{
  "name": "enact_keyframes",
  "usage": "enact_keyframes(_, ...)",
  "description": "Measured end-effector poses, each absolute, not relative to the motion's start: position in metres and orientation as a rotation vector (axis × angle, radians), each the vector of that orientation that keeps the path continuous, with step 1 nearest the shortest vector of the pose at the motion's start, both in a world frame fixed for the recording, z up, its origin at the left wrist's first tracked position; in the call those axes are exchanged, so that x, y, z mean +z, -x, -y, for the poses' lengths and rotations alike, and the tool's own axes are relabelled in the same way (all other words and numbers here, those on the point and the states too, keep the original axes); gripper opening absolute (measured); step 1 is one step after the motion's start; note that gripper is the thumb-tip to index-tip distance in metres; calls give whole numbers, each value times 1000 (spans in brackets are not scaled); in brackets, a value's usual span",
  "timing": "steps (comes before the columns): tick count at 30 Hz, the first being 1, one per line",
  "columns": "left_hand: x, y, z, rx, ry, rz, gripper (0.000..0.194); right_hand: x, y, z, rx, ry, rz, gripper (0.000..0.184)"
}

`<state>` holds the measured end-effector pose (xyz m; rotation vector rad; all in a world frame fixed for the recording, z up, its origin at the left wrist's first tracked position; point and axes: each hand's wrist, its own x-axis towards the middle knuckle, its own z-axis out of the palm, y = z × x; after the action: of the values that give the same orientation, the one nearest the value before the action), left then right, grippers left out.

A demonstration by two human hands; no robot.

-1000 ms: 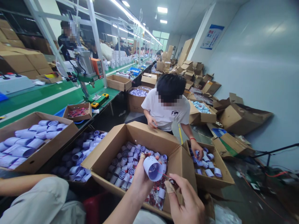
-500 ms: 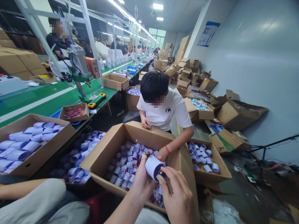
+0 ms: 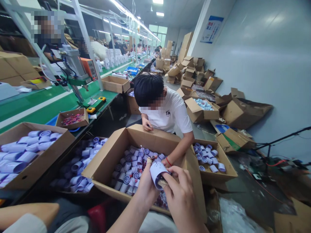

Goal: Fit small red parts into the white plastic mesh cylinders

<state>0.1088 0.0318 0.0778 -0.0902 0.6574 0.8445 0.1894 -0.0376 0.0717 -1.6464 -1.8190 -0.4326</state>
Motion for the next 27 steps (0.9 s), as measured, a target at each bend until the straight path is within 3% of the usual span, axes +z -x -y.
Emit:
enact_keyframes(6, 70, -111, -34, 777, 66, -700, 47, 76, -190, 36, -275, 1657, 1814, 31)
enact_keyframes(12, 66, -111, -34, 767, 66, -719, 41, 79, -188, 35, -151, 1630, 1636, 28)
enact_keyframes(17, 69, -111, -35, 790, 50, -750, 39, 77, -186, 32, 291, 1793, 1273, 15)
enact_keyframes(21, 71, -113, -36, 791, 54, -708, 38, 81, -184, 29, 626, 1774, 1149, 28)
enact_keyframes(27, 71, -113, -38, 927, 107, -754, 32, 79, -182, 20, 838, 1648, 1059, 37)
